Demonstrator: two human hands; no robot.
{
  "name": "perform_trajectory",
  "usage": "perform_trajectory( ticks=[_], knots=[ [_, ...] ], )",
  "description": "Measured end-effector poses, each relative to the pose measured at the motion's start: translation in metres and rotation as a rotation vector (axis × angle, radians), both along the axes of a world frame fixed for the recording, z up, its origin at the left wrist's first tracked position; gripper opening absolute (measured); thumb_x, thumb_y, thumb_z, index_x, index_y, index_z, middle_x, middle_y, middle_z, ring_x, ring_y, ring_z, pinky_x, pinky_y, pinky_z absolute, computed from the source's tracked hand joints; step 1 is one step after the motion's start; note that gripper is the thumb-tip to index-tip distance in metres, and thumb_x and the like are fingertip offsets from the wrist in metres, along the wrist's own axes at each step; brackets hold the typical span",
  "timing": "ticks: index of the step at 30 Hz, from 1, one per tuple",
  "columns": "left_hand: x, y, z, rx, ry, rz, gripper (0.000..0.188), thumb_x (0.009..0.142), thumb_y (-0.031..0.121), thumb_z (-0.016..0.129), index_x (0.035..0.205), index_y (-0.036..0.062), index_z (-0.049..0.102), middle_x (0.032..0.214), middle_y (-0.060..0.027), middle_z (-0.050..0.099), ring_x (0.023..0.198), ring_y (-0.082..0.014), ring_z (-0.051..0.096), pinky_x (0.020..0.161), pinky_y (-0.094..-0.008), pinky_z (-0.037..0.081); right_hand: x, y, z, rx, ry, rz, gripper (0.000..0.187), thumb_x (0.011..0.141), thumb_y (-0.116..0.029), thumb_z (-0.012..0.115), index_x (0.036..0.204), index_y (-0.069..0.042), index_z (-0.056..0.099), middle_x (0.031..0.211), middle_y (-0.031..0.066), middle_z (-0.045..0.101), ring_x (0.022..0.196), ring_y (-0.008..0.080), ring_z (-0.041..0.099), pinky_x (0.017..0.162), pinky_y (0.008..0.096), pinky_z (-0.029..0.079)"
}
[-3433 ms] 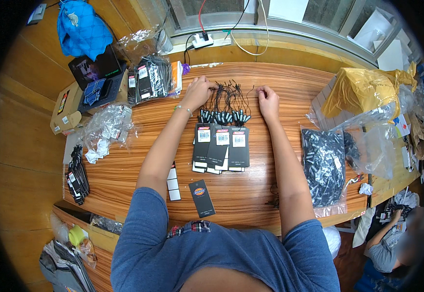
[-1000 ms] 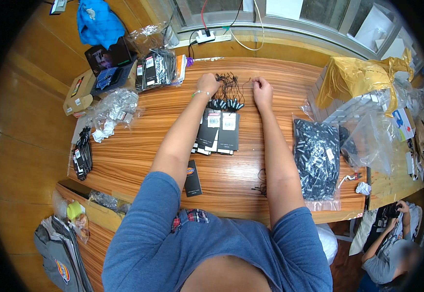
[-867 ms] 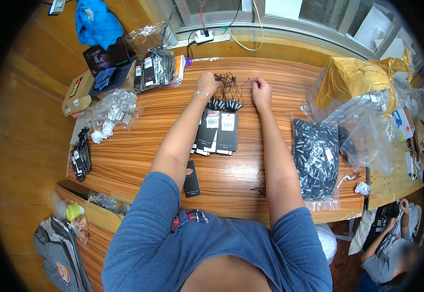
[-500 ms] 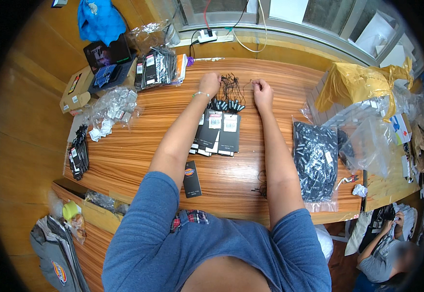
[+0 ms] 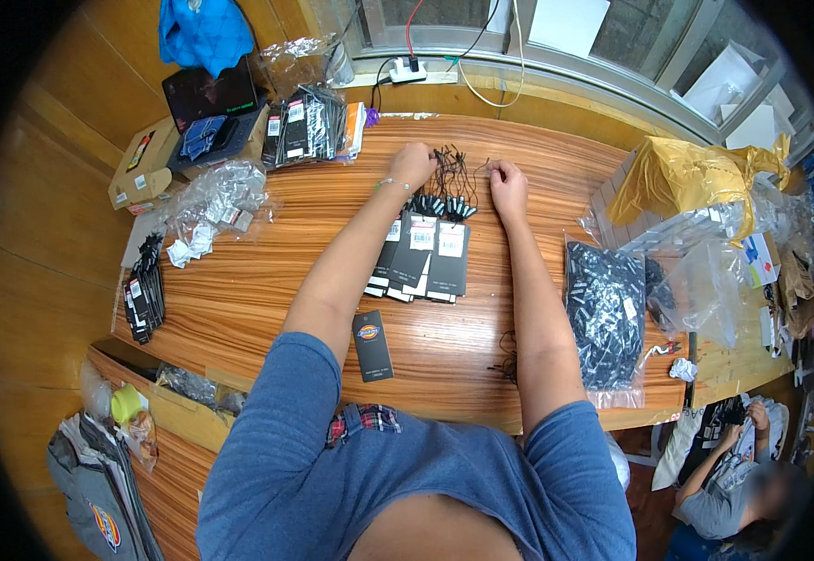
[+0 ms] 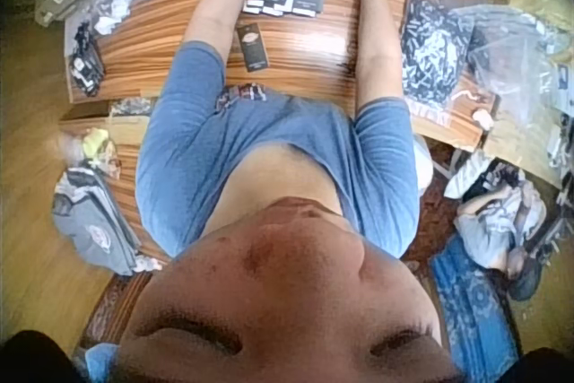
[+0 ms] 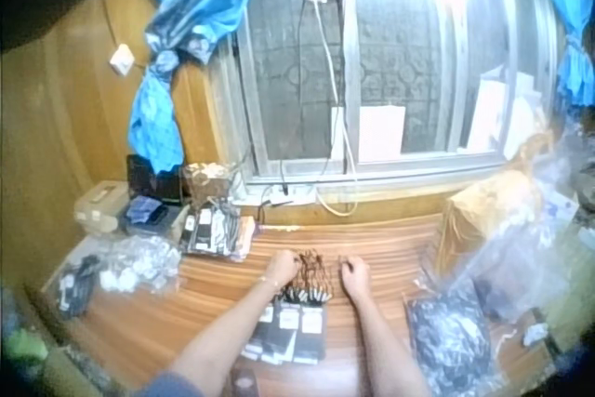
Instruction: The person sits at a wooden table and assembles small black cables with rectangular tags. They pick up a tag and a cable, attach the cable to the tag, and place the finished item on a growing stack. The person then gathers the stack of assembled items and secures them with a white zip tie.
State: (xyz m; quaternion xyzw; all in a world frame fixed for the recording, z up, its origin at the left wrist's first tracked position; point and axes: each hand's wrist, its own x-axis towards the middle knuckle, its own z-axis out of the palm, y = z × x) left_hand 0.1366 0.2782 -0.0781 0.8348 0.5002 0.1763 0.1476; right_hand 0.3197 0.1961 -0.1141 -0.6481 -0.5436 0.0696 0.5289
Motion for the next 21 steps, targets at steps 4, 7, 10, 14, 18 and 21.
perform_trajectory(
  ticks=[4,7,10,14,18,21],
  knots=[
    [0.009,-0.004,0.001,0.027,0.091,-0.033,0.029,0.068,0.028,0.062,0.082,0.0020,0.064,0.083,-0.0203,0.061,0.084,-0.0327,0.058,0.077,-0.0398,0.046,0.000,-0.001,-0.001,0.006,-0.030,0.029,0.014,0.071,-0.004,0.050,0.074,-0.005,0.064,0.083,0.0134,0.061,0.081,0.0299,0.057,0.074,0.0362,0.045],
    [0.012,-0.013,0.002,0.050,0.049,-0.017,0.034,0.066,0.027,0.066,0.087,0.0006,0.060,0.087,-0.0218,0.060,0.084,-0.0345,0.057,0.077,-0.0410,0.045,0.002,-0.001,-0.002,-0.017,-0.076,0.053,0.014,0.070,-0.004,0.050,0.071,-0.005,0.064,0.081,0.0131,0.060,0.080,0.0295,0.057,0.074,0.0360,0.045],
    [0.015,-0.014,0.004,0.047,0.017,0.027,0.038,0.066,0.026,0.066,0.092,-0.0001,0.060,0.090,-0.0224,0.059,0.089,-0.0348,0.057,0.081,-0.0402,0.045,0.002,-0.001,-0.003,-0.024,-0.086,0.064,0.014,0.070,-0.005,0.050,0.070,-0.006,0.064,0.080,0.0127,0.059,0.081,0.0289,0.056,0.074,0.0360,0.044],
    [0.019,-0.011,-0.002,0.044,-0.039,0.137,0.037,0.066,0.026,0.068,0.090,0.0001,0.058,0.089,-0.0215,0.060,0.087,-0.0340,0.057,0.078,-0.0415,0.045,-0.003,-0.004,0.003,-0.071,-0.167,0.070,0.015,0.070,-0.007,0.051,0.072,-0.008,0.066,0.082,0.0112,0.059,0.085,0.0281,0.055,0.077,0.0365,0.043],
    [0.027,-0.012,0.001,0.005,-0.051,0.181,0.033,0.068,0.023,0.065,0.089,-0.0001,0.057,0.087,-0.0207,0.061,0.087,-0.0343,0.058,0.077,-0.0419,0.046,-0.003,-0.004,0.003,-0.098,-0.215,0.083,0.016,0.071,-0.009,0.052,0.074,-0.012,0.068,0.084,0.0087,0.059,0.088,0.0260,0.053,0.079,0.0370,0.041],
    [0.029,-0.012,0.001,0.012,-0.040,0.175,0.027,0.070,0.019,0.062,0.089,0.0004,0.057,0.085,-0.0197,0.061,0.085,-0.0345,0.059,0.076,-0.0427,0.046,-0.006,-0.005,0.006,-0.126,-0.298,0.100,0.017,0.072,-0.011,0.054,0.078,-0.016,0.068,0.087,0.0060,0.058,0.090,0.0237,0.051,0.079,0.0365,0.039]
  ],
)
